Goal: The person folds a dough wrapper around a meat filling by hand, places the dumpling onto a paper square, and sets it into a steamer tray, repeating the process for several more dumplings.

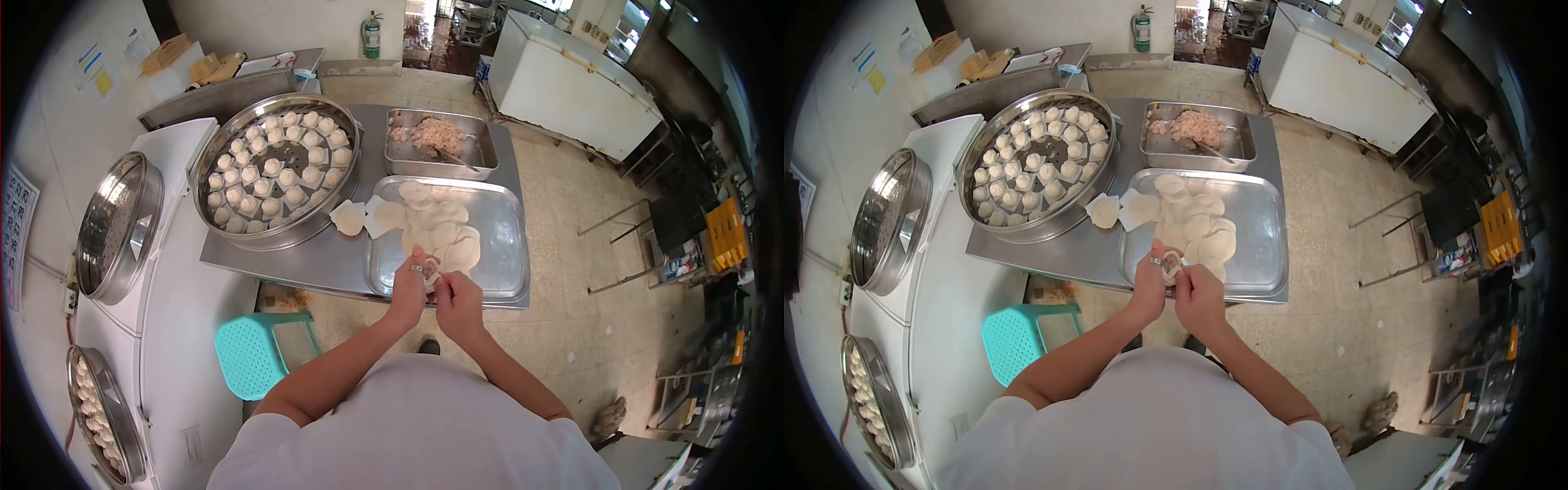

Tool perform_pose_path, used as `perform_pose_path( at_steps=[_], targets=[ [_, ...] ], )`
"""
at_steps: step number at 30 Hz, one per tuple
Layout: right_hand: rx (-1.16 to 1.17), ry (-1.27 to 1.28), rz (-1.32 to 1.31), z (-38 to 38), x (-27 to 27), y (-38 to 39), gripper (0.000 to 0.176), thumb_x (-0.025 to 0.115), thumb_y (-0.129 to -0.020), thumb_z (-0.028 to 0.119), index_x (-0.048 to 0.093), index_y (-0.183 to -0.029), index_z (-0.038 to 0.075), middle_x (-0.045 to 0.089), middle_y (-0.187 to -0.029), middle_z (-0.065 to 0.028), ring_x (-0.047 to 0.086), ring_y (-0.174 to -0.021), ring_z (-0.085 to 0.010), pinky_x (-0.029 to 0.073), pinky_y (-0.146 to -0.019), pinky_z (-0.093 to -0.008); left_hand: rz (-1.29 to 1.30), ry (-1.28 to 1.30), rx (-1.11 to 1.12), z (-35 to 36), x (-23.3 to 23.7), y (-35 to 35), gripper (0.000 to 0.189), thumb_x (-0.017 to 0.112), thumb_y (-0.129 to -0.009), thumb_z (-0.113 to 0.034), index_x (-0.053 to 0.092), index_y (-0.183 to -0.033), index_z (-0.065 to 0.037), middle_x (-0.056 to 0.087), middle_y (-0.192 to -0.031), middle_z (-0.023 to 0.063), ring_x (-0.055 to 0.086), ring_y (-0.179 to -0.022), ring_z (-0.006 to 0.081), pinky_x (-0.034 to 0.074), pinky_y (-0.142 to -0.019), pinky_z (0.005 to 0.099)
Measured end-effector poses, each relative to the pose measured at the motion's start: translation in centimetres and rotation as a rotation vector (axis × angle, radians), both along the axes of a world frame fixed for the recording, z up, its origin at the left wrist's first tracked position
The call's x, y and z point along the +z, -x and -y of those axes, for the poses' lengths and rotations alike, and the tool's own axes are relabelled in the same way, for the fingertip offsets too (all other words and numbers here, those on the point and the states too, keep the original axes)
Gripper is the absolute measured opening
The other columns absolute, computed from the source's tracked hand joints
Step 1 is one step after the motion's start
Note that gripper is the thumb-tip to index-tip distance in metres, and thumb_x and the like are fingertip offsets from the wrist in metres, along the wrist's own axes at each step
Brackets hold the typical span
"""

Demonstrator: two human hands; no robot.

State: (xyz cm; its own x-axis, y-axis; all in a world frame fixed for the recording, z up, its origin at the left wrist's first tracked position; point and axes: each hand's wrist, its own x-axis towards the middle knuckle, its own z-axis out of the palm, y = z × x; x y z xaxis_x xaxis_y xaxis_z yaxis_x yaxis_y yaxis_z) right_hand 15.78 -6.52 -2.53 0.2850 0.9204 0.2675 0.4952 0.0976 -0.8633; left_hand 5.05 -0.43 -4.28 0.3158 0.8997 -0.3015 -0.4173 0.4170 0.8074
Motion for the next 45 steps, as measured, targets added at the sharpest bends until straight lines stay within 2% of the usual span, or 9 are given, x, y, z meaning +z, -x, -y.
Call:
perform_pose_path(
  at_steps=[2,5,8,11,20,26,35,41,45],
  targets=[
    [0.054,-0.101,0.137,0.3,0.5,0.2,0.009,0.066,-0.096,0.007,0.068,-0.099,-0.001,0.064,-0.083,-0.0172,0.065,-0.071,-0.0327,0.051,-0.064,-0.0414,-0.065,-0.109,0.04,-0.5,-1.0,0.3,0.048,0.047,-0.109,-0.047,0.063,-0.1,-0.003,0.061,-0.087,0.002,0.056,-0.067,0.0101,0.043,-0.049,0.0261],
    [0.063,-0.09,0.158,0.5,1.7,0.0,0.011,0.063,-0.099,0.005,0.067,-0.105,-0.003,0.065,-0.086,-0.0113,0.064,-0.076,-0.0179,0.05,-0.066,-0.0316,-0.071,-0.063,0.035,-0.3,0.7,0.5,0.048,0.044,-0.111,-0.046,0.062,-0.097,-0.003,0.058,-0.08,0.0016,0.055,-0.062,0.0097,0.042,-0.046,0.0257],
    [0.055,-0.043,-0.023,0.2,2.3,0.0,0.011,0.064,-0.097,0.002,0.066,-0.107,-0.003,0.065,-0.09,-0.0124,0.064,-0.077,-0.0195,0.051,-0.067,-0.0317,-0.092,-0.115,0.064,-0.2,1.8,0.5,0.048,0.041,-0.112,-0.044,0.061,-0.093,-0.004,0.056,-0.075,0.0015,0.053,-0.059,0.0094,0.042,-0.046,0.0258],
    [0.103,-0.062,-0.03,-0.1,3.0,-0.3,0.007,0.065,-0.093,0.001,0.067,-0.099,-0.001,0.064,-0.087,-0.0165,0.064,-0.075,-0.034,0.05,-0.067,-0.0398,-0.125,-0.253,0.046,-0.2,1.8,0.7,0.051,0.04,-0.112,-0.046,0.06,-0.091,-0.004,0.056,-0.074,0.0024,0.053,-0.059,0.0093,0.043,-0.046,0.0259],
    [0.146,-0.177,0.262,-0.2,4.0,-0.7,0.01,0.066,-0.09,-0.002,0.065,-0.099,-0.003,0.064,-0.087,-0.0184,0.064,-0.074,-0.0354,0.051,-0.065,-0.0429,-0.174,-0.201,0.006,-0.8,0.8,1.2,0.06,0.04,-0.11,-0.052,0.065,-0.095,0.0,0.062,-0.072,0.006,0.057,-0.056,0.0119,0.046,-0.046,0.0274],
    [0.2,-0.062,0.127,-1.3,6.2,-0.8,0.013,0.068,-0.089,-0.002,0.066,-0.102,-0.004,0.065,-0.088,-0.0191,0.065,-0.075,-0.0355,0.052,-0.065,-0.0426,-0.29,-0.466,-0.018,-1.0,2.0,1.8,0.066,0.036,-0.11,-0.055,0.066,-0.094,0.002,0.061,-0.067,0.0053,0.059,-0.055,0.0119,0.047,-0.048,0.0282],
    [0.241,-0.107,0.442,-1.8,6.4,-1.3,0.009,0.068,-0.087,-0.005,0.068,-0.095,-0.006,0.067,-0.086,-0.0181,0.066,-0.073,-0.0361,0.053,-0.065,-0.0405,-0.41,-0.411,-0.051,-1.6,3.0,2.3,0.072,0.035,-0.11,-0.054,0.07,-0.086,0.004,0.064,-0.069,0.0094,0.059,-0.067,0.0161,0.048,-0.064,0.0347],
    [0.241,-0.08,0.133,-2.7,8.4,-0.5,0.006,0.067,-0.088,-0.004,0.067,-0.094,-0.005,0.07,-0.088,-0.0181,0.067,-0.075,-0.035,0.053,-0.066,-0.0411,-0.435,-0.385,-0.104,-2.6,3.4,2.4,0.075,0.033,-0.11,-0.057,0.072,-0.09,0.004,0.065,-0.07,0.0097,0.06,-0.068,0.0179,0.05,-0.065,0.0358],
    [0.299,-0.007,0.267,-3.6,7.6,-1.5,0.006,0.068,-0.09,-0.001,0.069,-0.095,-0.004,0.07,-0.085,-0.0187,0.067,-0.075,-0.0337,0.052,-0.066,-0.0401,-0.391,-0.513,-0.121,-3.6,3.9,2.4,0.074,0.033,-0.11,-0.057,0.072,-0.088,0.003,0.067,-0.073,0.0102,0.063,-0.068,0.0191,0.051,-0.066,0.0354]
  ],
)
